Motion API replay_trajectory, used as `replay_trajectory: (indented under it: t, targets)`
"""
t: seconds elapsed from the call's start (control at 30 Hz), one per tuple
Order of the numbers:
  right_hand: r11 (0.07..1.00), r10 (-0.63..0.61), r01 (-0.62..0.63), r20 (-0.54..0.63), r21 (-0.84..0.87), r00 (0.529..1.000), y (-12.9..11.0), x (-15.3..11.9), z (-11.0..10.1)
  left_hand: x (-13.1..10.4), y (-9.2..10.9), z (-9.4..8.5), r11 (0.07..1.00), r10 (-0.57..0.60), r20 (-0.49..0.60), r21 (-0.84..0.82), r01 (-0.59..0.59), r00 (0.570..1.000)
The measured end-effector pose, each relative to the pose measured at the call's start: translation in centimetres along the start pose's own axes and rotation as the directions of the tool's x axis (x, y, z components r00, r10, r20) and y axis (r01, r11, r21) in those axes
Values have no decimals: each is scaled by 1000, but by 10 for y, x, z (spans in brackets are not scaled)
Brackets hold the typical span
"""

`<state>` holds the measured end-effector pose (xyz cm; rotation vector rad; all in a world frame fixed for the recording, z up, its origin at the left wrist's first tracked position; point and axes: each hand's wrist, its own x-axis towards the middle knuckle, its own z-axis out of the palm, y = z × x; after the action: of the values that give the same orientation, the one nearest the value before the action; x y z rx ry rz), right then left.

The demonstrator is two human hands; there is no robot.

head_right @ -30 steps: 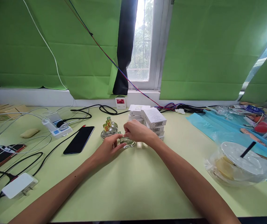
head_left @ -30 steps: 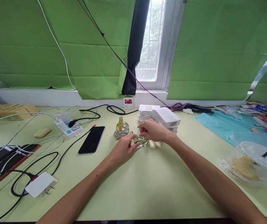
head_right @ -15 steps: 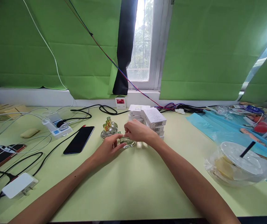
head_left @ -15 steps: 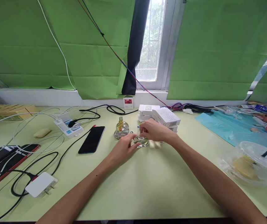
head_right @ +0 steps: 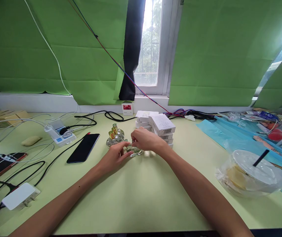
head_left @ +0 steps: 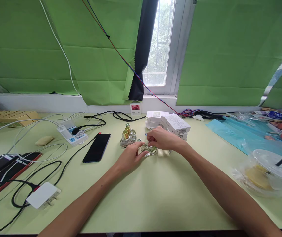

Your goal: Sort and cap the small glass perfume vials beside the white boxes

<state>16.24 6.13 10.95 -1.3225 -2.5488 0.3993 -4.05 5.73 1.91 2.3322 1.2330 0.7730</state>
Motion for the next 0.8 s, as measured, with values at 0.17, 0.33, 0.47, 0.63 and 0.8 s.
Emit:
replay_trajectory:
  t: [0.17, 0.33, 0.47, 0.63, 0.8]
  targets:
    - [1000, 13, -12, 9, -26, 1000, 0, 0, 0, 0, -2, 0, 1000, 3, 2, 3, -3, 1000]
    - [1000, 26, -26, 20, -5, 999, -1, -2, -2, 0, -3, 1, 1000, 5, 5, 10, -5, 1000]
    - [1000, 1, -1, 3, 13, 1000, 0, -3, -5, 0, -5, 1, 1000, 1, 6, 7, -1, 1000]
    - [1000, -14, 15, -19, 16, 1000, -1, -2, -6, 0, -7, 2, 1000, 2, 8, 2, -2, 1000]
    - [1000, -11, 12, -31, 15, 999, -3, -1, -5, 0, -6, 2, 1000, -2, 4, 7, 2, 1000]
